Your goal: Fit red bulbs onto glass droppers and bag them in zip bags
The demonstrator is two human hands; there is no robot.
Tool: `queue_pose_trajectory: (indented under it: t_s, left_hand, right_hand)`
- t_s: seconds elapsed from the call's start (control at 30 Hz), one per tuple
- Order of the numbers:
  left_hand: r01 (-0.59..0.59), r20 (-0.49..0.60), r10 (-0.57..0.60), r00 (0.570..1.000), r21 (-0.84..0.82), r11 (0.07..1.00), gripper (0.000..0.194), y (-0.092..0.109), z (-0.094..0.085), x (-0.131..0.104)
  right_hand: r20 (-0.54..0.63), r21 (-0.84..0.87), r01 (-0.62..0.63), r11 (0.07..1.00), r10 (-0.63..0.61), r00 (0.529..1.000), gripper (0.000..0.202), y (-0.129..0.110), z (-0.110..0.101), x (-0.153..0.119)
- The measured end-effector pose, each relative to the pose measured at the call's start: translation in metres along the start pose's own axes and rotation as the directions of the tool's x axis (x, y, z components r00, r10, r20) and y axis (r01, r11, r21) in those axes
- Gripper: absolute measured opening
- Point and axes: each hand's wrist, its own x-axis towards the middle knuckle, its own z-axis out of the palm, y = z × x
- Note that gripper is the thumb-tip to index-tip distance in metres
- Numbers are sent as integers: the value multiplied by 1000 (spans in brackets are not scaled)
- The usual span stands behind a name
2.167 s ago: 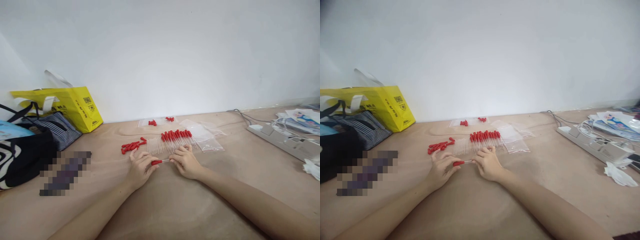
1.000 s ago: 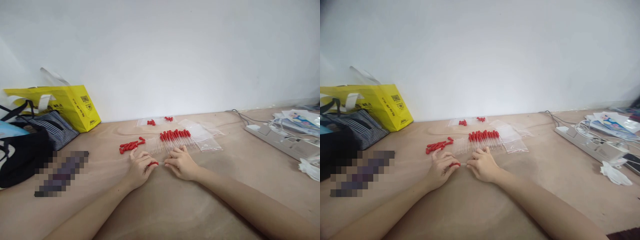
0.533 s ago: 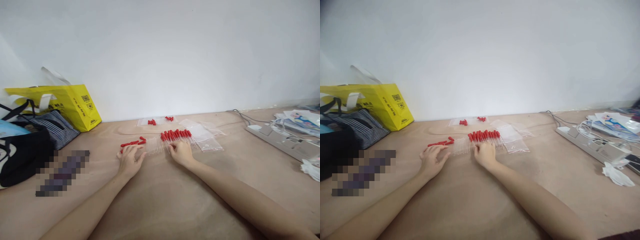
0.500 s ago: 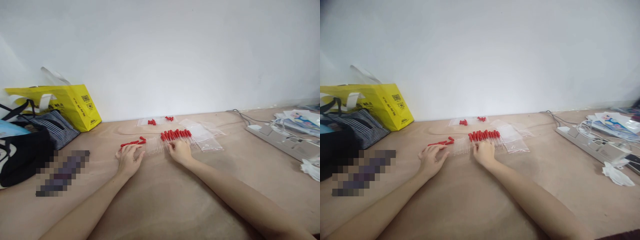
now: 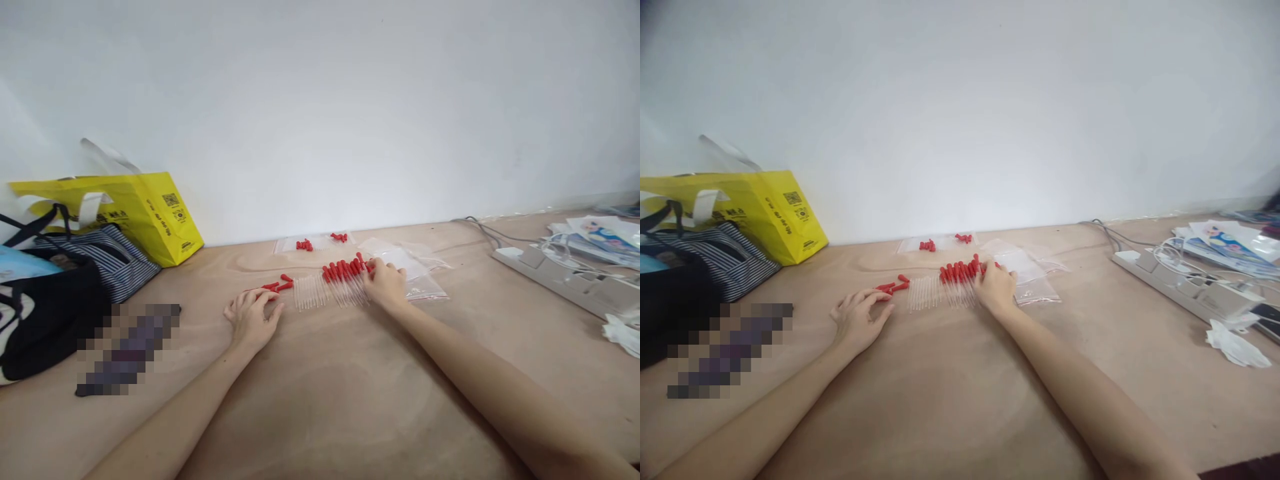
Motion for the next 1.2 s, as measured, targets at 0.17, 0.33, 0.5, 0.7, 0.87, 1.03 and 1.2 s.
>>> queue_pose_trajectory:
  t_s: [0.17, 0.33, 0.5, 0.7, 0.87, 1.03, 1.2]
  left_hand:
    - [-7, -10, 7, 1000, 4, 1000, 12, -1, 2, 0]
    - [17, -4, -17, 1000, 12, 1000, 14, -2, 3, 0]
    - [25, -1, -25, 1000, 58, 998, 16, -1, 5, 4]
    - [35, -71, -27, 997, 115, 993, 22, -1, 16, 21]
    - [-67, 92, 55, 994, 136, 988, 28, -18, 23, 62]
    - [-257, 258, 221, 941, 112, 960, 21, -30, 31, 96]
    - [-331, 321, 285, 903, 97, 939, 9, -25, 42, 102]
  right_hand:
    - [49, -82, 0, 997, 5, 999, 25, 27, 2, 0]
    - [44, -90, 18, 996, -14, 999, 26, 24, 4, 0]
    - [2, -15, 198, 980, -198, 980, 21, -3, 0, -12]
    - [158, -31, 304, 952, -296, 942, 23, -55, 11, -21]
    - [251, -108, 203, 973, -171, 953, 22, -74, 21, -9]
    - [324, -154, 177, 972, -119, 938, 22, -79, 22, -3]
    - [379, -192, 196, 962, -111, 919, 21, -90, 21, -1]
